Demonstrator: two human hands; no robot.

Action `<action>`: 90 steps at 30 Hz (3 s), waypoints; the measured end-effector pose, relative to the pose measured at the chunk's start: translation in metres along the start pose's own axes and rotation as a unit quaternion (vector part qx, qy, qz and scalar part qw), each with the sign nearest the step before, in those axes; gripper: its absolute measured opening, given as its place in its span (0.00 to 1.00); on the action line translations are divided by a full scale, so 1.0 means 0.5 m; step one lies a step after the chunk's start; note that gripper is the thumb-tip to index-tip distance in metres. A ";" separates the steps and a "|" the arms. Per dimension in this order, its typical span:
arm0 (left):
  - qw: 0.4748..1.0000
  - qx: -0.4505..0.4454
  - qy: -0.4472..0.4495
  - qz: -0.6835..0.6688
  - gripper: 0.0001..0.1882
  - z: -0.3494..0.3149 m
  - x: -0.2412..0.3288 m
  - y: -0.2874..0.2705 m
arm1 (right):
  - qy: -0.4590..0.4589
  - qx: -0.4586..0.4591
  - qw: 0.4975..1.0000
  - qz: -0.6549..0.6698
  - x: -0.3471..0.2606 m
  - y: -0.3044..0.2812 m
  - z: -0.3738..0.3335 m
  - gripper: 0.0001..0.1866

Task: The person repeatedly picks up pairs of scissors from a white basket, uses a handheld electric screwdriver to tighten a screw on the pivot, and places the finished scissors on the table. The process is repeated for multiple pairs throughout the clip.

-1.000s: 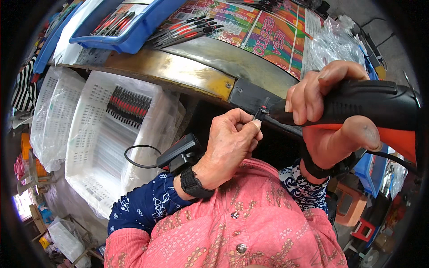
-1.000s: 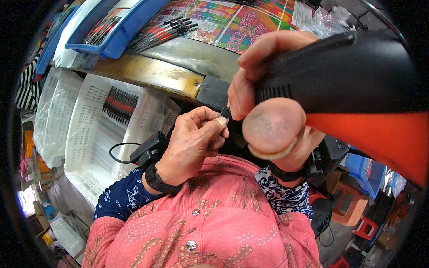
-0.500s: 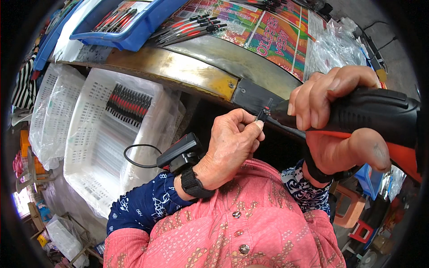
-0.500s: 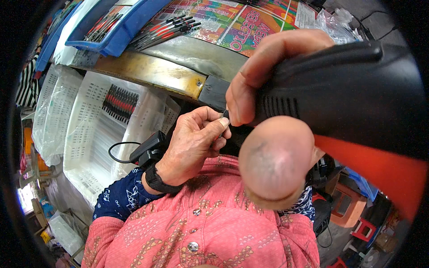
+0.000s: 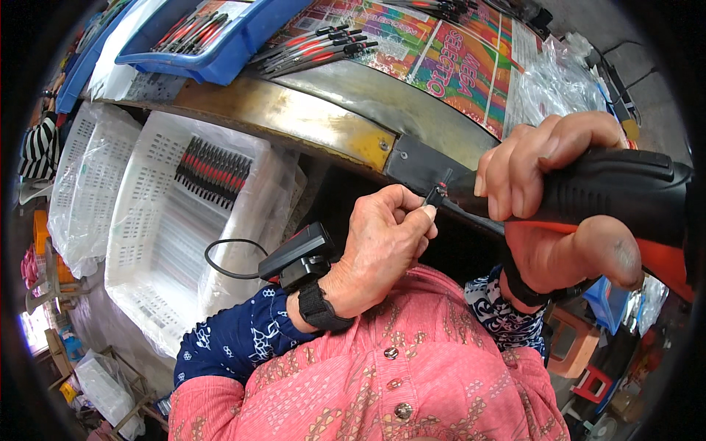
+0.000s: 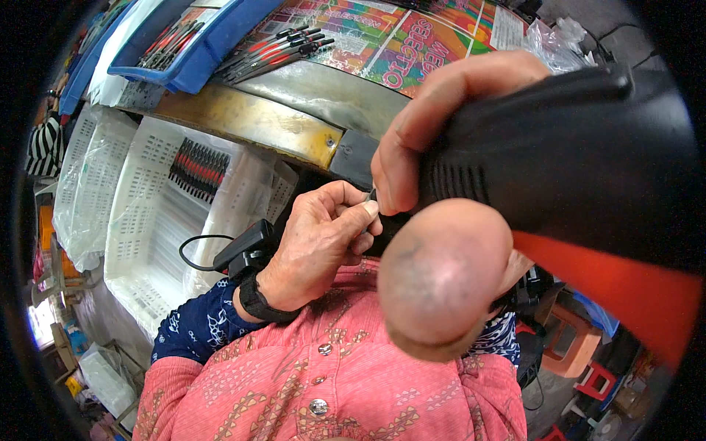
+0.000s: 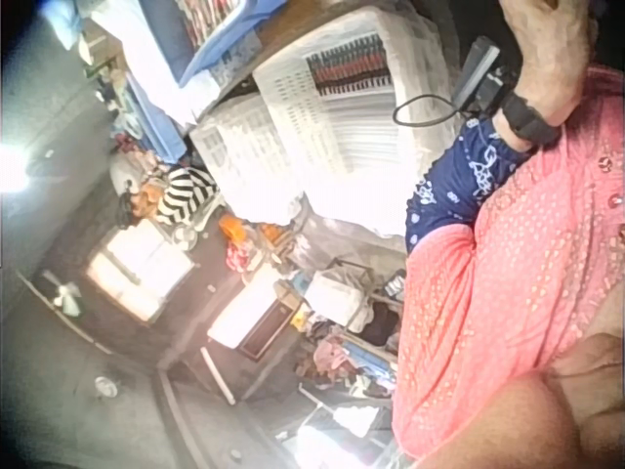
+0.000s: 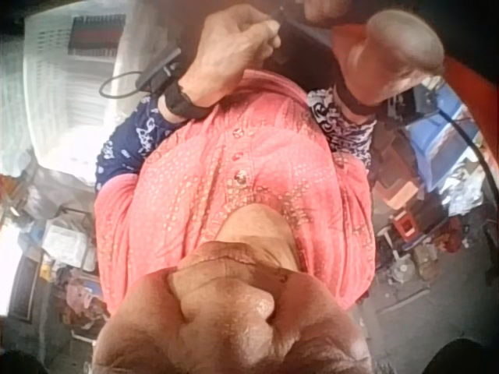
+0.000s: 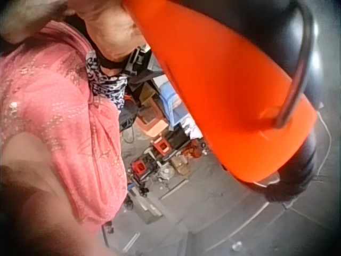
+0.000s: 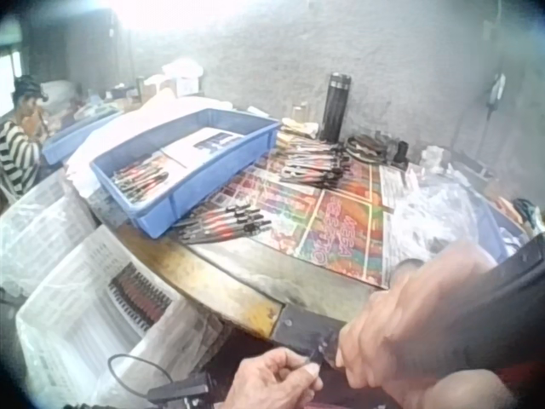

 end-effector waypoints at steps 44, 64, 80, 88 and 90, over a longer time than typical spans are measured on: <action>0.995 -0.011 0.043 0.090 0.07 -0.005 0.022 -0.005 | 0.072 0.073 0.992 0.074 -0.001 0.004 -0.015 0.43; 0.521 0.225 0.349 0.746 0.22 0.175 0.342 -0.138 | 0.017 0.105 0.990 0.098 -0.008 -0.061 -0.052 0.37; 0.515 0.122 0.365 0.766 0.26 0.259 0.364 -0.160 | -0.007 0.105 0.990 0.096 0.014 -0.070 -0.050 0.37; 0.563 0.093 0.340 0.748 0.26 0.267 0.344 -0.168 | -0.003 0.095 0.994 0.051 0.016 -0.064 -0.048 0.38; 0.558 0.101 0.361 0.740 0.24 0.260 0.341 -0.168 | -0.001 0.088 0.994 0.060 0.017 -0.065 -0.048 0.38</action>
Point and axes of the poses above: each hand's wrist, its own z-axis towards the middle knuckle, its own y-axis out of the palm, x = y × z, the point moved 5 cm from there along z, towards the middle knuckle, and after that the axes turned 2 degrees about y, right-handed, at the moved point
